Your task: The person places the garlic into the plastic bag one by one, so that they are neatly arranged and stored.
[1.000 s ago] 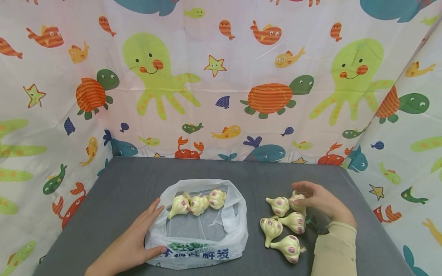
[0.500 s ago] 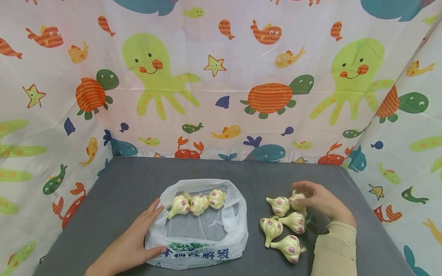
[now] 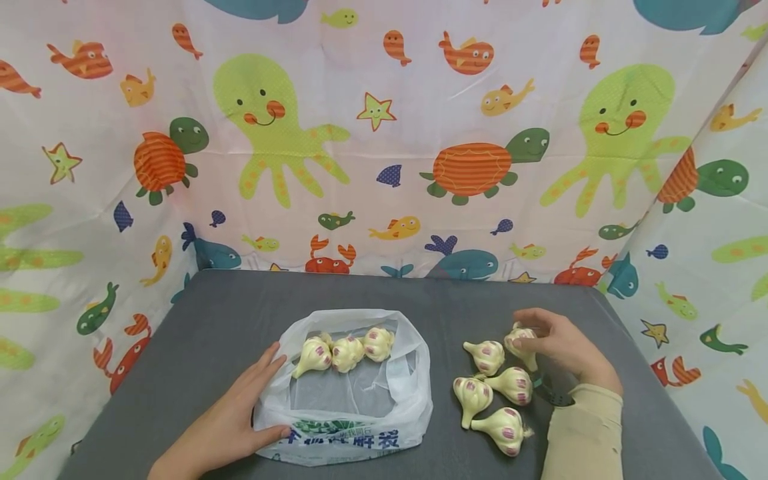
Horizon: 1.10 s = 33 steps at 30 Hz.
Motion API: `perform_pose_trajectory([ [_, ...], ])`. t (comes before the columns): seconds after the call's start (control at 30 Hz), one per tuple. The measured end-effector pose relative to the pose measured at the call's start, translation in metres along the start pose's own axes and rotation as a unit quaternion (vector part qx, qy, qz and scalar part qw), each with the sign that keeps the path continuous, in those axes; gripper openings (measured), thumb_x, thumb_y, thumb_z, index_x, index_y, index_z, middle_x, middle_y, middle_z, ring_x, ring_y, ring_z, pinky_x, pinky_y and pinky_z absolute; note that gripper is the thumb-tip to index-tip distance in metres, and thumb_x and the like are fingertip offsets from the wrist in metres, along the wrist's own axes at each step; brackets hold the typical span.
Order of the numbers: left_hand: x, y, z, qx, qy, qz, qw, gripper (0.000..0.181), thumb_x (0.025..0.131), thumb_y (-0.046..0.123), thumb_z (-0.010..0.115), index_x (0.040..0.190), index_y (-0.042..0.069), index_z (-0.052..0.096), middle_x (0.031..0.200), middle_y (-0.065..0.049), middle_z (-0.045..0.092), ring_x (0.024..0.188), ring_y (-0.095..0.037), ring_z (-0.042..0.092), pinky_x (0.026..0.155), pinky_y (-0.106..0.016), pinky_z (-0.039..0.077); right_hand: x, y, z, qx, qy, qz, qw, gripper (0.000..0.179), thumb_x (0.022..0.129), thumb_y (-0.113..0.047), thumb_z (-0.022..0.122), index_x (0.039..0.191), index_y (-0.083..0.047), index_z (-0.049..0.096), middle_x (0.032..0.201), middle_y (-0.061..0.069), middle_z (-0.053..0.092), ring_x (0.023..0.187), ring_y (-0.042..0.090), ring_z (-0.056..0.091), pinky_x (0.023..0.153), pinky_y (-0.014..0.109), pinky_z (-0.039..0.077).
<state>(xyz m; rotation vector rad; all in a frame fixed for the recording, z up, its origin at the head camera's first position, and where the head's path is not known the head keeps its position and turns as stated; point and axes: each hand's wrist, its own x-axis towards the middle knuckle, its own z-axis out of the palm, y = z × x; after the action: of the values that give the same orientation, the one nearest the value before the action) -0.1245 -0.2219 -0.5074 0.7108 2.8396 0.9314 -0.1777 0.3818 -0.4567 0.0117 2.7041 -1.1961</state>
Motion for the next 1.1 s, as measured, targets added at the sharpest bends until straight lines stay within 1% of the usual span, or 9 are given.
perform_pose_trajectory([
  [0.23,0.001,-0.001,0.0,-0.001,0.005,0.008,1.0,0.115,0.085,0.067,0.087,0.174,0.021,0.031,0.183,-0.006,0.015,0.159,-0.041,0.035,0.11,-0.07,0.046,-0.004,-0.008,-0.005,-0.005,0.016,-0.005,0.9999,0.076,0.098,-0.043,0.082,0.158,-0.006,0.053,0.155,0.023,0.058,0.142,0.051,0.05,0.107,0.072,0.047],
  [0.5,0.002,-0.001,0.0,0.002,0.0,0.004,1.0,0.115,0.085,0.068,0.086,0.175,0.022,0.03,0.183,-0.005,0.014,0.159,-0.041,0.035,0.111,-0.07,0.046,-0.007,-0.019,-0.008,-0.011,0.031,-0.007,0.9994,0.075,0.099,-0.045,0.081,0.158,-0.008,0.053,0.155,0.022,0.057,0.142,0.05,0.051,0.107,0.072,0.047],
  [0.87,0.001,-0.003,0.0,0.001,0.003,0.009,1.0,0.115,0.086,0.072,0.083,0.174,0.02,0.031,0.183,-0.006,0.015,0.158,-0.041,0.035,0.111,-0.069,0.046,-0.009,-0.035,-0.008,-0.008,0.051,-0.031,0.9982,0.075,0.098,-0.045,0.083,0.156,-0.008,0.055,0.153,0.021,0.06,0.141,0.048,0.053,0.108,0.072,0.046],
  [1.1,0.0,-0.003,0.0,0.003,-0.004,0.0,1.0,0.116,0.085,0.072,0.083,0.175,0.021,0.03,0.183,-0.005,0.014,0.159,-0.041,0.035,0.111,-0.07,0.046,-0.011,-0.045,-0.008,-0.017,0.058,-0.046,0.9971,0.073,0.098,-0.045,0.083,0.155,-0.007,0.057,0.151,0.021,0.062,0.139,0.047,0.055,0.108,0.072,0.047],
])
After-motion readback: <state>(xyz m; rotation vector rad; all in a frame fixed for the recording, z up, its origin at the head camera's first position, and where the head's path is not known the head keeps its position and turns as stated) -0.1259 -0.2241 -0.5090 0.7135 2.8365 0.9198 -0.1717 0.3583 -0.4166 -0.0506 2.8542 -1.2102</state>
